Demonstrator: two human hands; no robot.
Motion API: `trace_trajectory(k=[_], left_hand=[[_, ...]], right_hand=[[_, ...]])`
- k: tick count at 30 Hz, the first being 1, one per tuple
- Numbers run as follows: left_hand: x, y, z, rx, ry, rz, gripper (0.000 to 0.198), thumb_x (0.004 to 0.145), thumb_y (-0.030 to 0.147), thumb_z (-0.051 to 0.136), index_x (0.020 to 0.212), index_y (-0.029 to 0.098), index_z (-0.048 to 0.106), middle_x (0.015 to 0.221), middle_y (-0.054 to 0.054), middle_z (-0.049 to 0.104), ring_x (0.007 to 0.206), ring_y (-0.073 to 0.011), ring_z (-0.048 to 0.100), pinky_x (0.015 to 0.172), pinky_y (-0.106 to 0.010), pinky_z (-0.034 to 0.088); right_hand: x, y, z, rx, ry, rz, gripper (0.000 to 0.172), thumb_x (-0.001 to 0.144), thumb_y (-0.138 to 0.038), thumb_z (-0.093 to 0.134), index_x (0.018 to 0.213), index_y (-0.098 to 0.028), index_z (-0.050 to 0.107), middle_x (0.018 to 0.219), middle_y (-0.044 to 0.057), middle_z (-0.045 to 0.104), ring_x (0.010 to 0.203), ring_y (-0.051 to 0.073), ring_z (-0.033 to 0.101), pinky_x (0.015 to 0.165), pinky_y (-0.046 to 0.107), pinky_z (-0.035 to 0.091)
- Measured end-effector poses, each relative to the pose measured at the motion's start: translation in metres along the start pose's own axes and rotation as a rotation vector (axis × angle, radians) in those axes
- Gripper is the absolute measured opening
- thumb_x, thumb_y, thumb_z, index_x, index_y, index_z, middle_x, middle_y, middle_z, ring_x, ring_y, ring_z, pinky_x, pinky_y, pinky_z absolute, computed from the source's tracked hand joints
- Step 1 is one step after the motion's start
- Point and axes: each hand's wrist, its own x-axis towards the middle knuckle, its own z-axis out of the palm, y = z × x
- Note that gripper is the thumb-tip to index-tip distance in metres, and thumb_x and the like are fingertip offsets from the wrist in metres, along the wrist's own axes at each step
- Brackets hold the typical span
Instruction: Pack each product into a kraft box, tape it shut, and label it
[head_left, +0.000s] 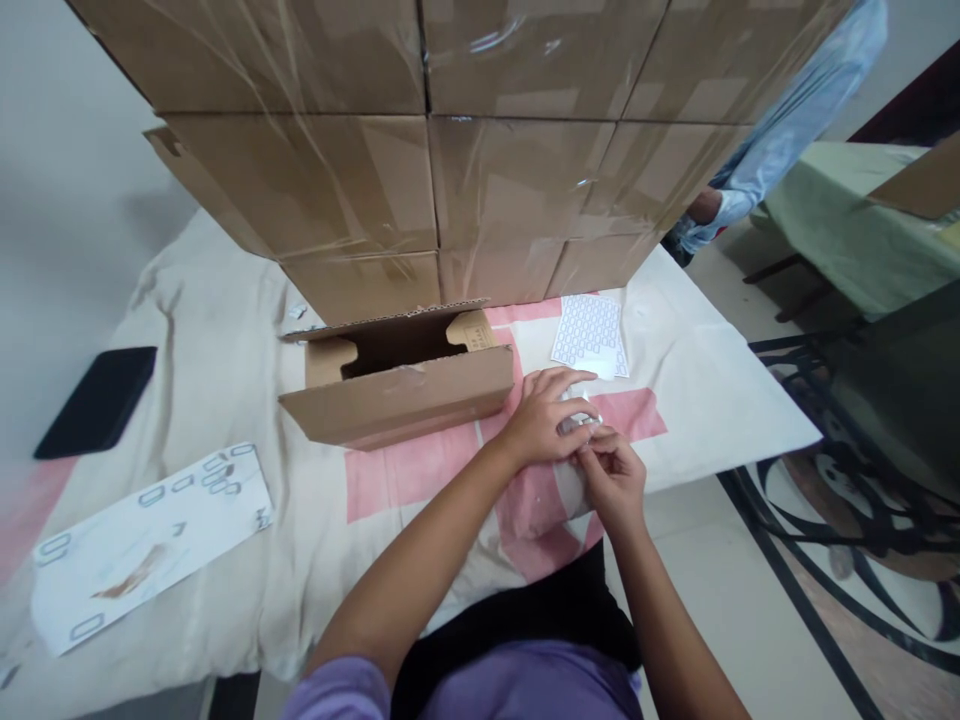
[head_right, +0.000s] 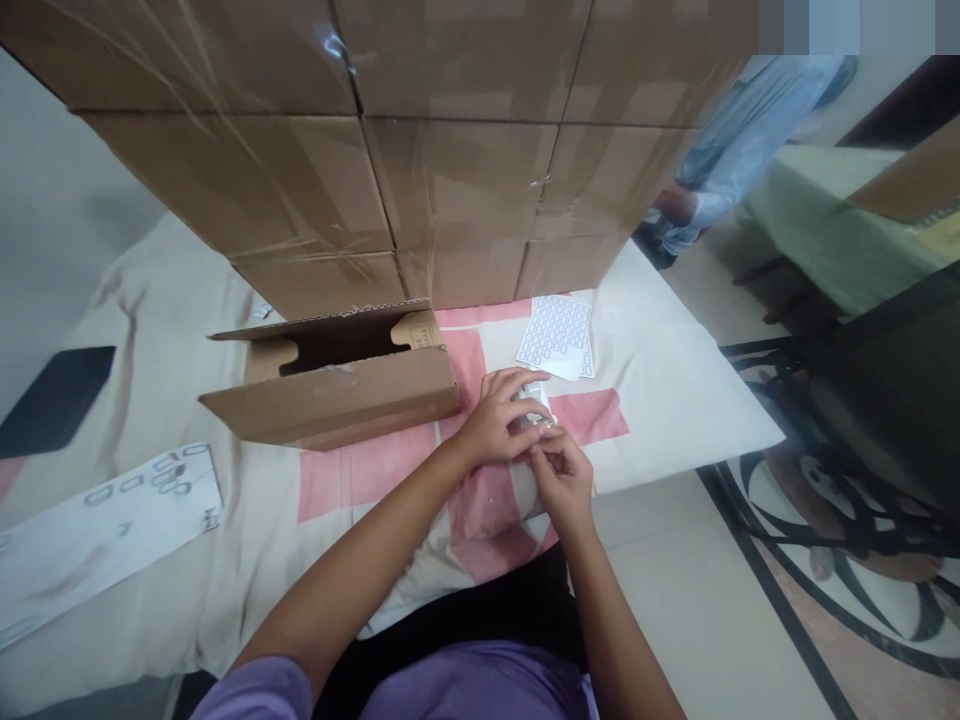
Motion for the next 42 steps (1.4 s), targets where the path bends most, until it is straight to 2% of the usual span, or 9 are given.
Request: trace_trajectory(k=[10,15,19,24,27,30,33,36,42], left_hand=[[0.002,0.001,0.005,-0.091,0.063,0.081,0.017,0.096,0.033,0.066,0.088,0.021,0.076,0.128,-0.007,0.073,0.12,-0.0209,0.063,0.113,-0.042,0.036],[0.016,0.016,-0.005,0.068,-0.028,0.4,0.035,0.107,0.027,0.044,0.098,0.019,0.077,0.113,-0.003,0.079,0.103,-0.0147,0.07,0.091,-0.034,0.045],[0.025,0.042,-0.025,0.026,0.078,0.514,0.037,0.109,0.027,0.041,0.102,0.021,0.077,0.109,0.0,0.08,0.1,-0.0104,0.072,0.086,-0.027,0.049],[0.025,0.071,-0.097,-0.169,0.176,0.325,0.035,0.11,0.036,0.043,0.101,0.022,0.074,0.107,-0.001,0.08,0.099,-0.0102,0.073,0.088,-0.023,0.055],[0.019,0.074,-0.151,-0.137,0.188,0.22,0.03,0.109,0.031,0.047,0.097,0.021,0.073,0.101,-0.001,0.08,0.094,-0.0122,0.073,0.086,-0.024,0.056],[0.008,0.065,-0.191,-0.072,0.338,0.112,0.023,0.107,0.03,0.052,0.098,0.022,0.072,0.095,-0.001,0.079,0.088,-0.0128,0.072,0.083,-0.025,0.056],[-0.004,0.052,-0.215,-0.015,0.495,-0.046,0.017,0.105,0.031,0.057,0.099,0.024,0.072,0.09,0.001,0.078,0.077,-0.0112,0.07,0.077,-0.024,0.055],[-0.014,0.038,-0.232,0.03,0.57,-0.24,0.017,0.104,0.033,0.058,0.096,0.024,0.07,0.083,0.002,0.074,0.068,-0.0108,0.065,0.07,-0.025,0.052],[-0.029,0.017,-0.254,0.192,0.444,-0.518,0.021,0.102,0.031,0.059,0.087,0.024,0.072,0.086,0.0,0.065,0.075,-0.0135,0.058,0.07,-0.028,0.045]], right_hand=[[-0.002,0.003,0.0,-0.081,0.116,-0.01,0.029,0.084,-0.038,0.081,0.077,-0.02,0.06,0.095,0.005,0.074,0.088,0.017,0.071,0.077,0.03,0.058],[-0.006,0.004,-0.003,-0.036,0.317,-0.016,0.03,0.084,-0.041,0.081,0.085,-0.019,0.06,0.076,-0.003,0.064,0.059,0.011,0.06,0.056,0.023,0.049],[-0.001,0.005,-0.007,0.052,0.396,0.015,0.03,0.083,-0.037,0.081,0.084,-0.02,0.056,0.071,-0.006,0.055,0.059,0.009,0.052,0.054,0.021,0.043],[0.013,-0.012,0.017,-0.044,0.383,-0.133,0.027,0.083,-0.033,0.081,0.086,-0.02,0.057,0.077,-0.004,0.056,0.069,0.012,0.056,0.063,0.024,0.045],[0.037,-0.033,0.052,-0.194,0.166,-0.319,0.028,0.084,-0.037,0.079,0.101,-0.021,0.063,0.095,0.003,0.065,0.091,0.02,0.066,0.081,0.034,0.055],[0.073,-0.057,0.092,-0.295,-0.11,-0.556,0.061,0.083,-0.036,0.079,0.139,-0.027,0.055,0.137,0.012,0.062,0.129,0.032,0.059,0.108,0.053,0.051],[0.108,-0.076,0.123,-0.35,-0.31,-0.714,0.081,0.086,-0.031,0.075,0.157,-0.031,0.037,0.162,0.013,0.045,0.151,0.036,0.042,0.121,0.064,0.037],[0.124,-0.079,0.14,-0.338,-0.467,-0.715,0.046,0.094,-0.026,0.063,0.139,-0.031,0.059,0.156,0.008,0.055,0.15,0.035,0.044,0.124,0.065,0.033],[0.109,-0.048,0.145,-0.087,-0.465,-0.506,0.037,0.101,-0.018,0.048,0.128,-0.031,0.069,0.128,0.006,0.073,0.143,0.031,0.053,0.12,0.062,0.04]])
